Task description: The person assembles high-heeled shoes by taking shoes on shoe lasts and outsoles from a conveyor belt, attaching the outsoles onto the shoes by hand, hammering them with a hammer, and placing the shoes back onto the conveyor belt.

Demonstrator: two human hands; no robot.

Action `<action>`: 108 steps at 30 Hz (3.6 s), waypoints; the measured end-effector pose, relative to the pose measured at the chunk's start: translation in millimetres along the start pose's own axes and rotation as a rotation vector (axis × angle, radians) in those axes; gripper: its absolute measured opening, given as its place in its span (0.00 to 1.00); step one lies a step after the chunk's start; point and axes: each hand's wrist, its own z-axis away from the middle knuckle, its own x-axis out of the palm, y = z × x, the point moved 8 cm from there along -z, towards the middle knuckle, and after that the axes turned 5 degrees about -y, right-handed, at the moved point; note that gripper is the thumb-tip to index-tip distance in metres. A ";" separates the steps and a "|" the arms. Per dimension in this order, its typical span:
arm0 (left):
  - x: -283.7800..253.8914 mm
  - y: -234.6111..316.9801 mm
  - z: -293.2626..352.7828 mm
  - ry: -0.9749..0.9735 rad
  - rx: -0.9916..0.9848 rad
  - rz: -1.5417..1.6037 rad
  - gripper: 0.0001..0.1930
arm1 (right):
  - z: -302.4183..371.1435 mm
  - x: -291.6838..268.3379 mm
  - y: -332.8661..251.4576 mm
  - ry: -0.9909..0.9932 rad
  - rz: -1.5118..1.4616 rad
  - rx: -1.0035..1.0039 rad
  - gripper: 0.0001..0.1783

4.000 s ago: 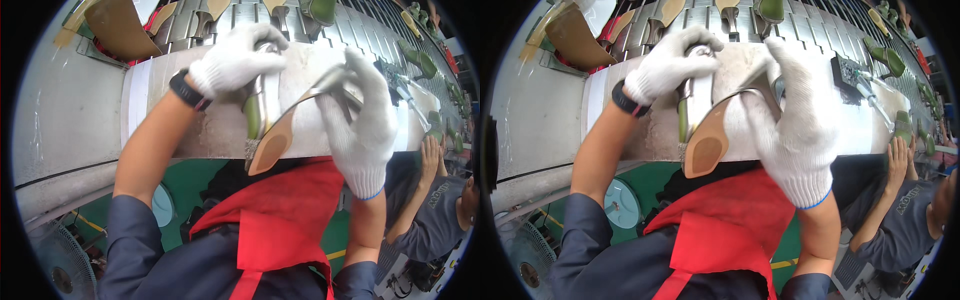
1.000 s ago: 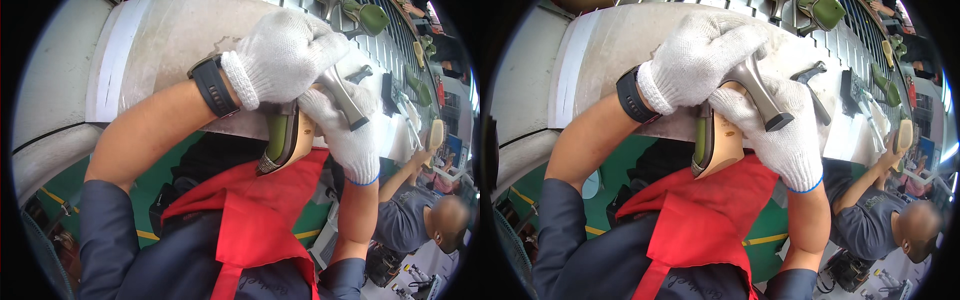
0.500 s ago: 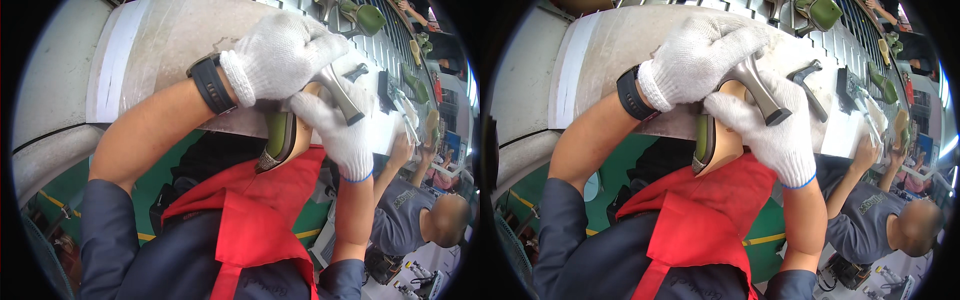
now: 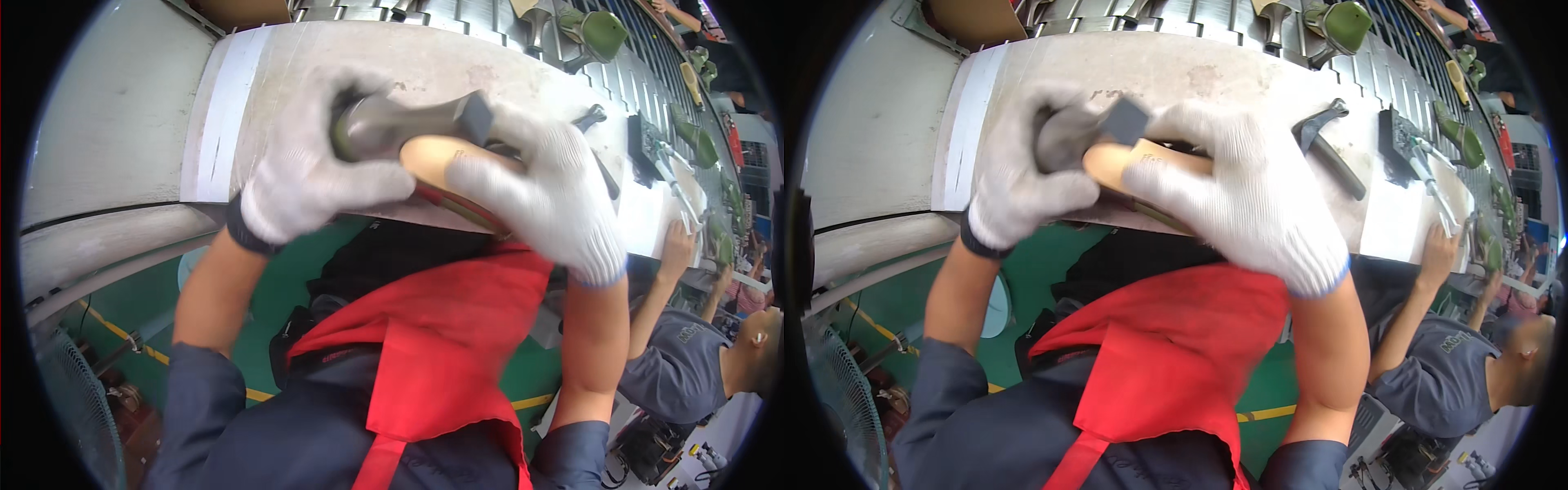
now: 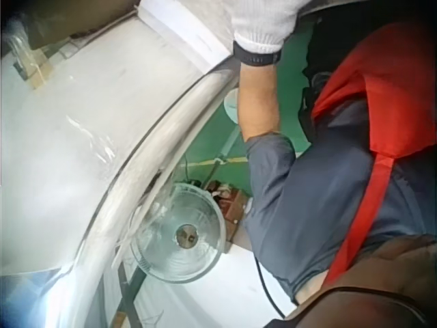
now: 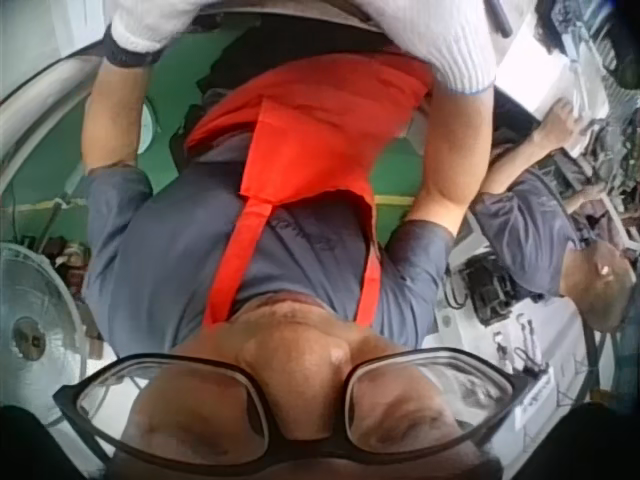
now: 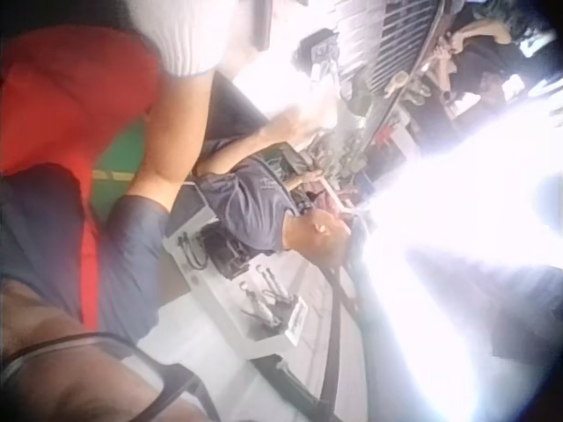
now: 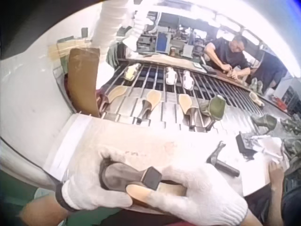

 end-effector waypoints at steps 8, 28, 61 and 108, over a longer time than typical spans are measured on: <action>50.3 45.7 58.7 0.104 0.346 -0.269 0.44 | 32.6 3.6 1.8 0.095 0.643 -0.278 0.44; 60.4 47.8 45.1 0.020 0.326 -0.298 0.42 | 57.5 1.4 -1.5 0.327 0.651 -0.451 0.38; 118.5 31.7 75.1 -0.386 -0.233 0.085 0.26 | 148.3 146.7 91.0 -0.213 -1.020 0.458 0.37; 74.6 50.9 -47.4 -0.620 -0.069 -0.187 0.25 | 77.7 71.3 59.4 0.007 -0.030 -0.133 0.13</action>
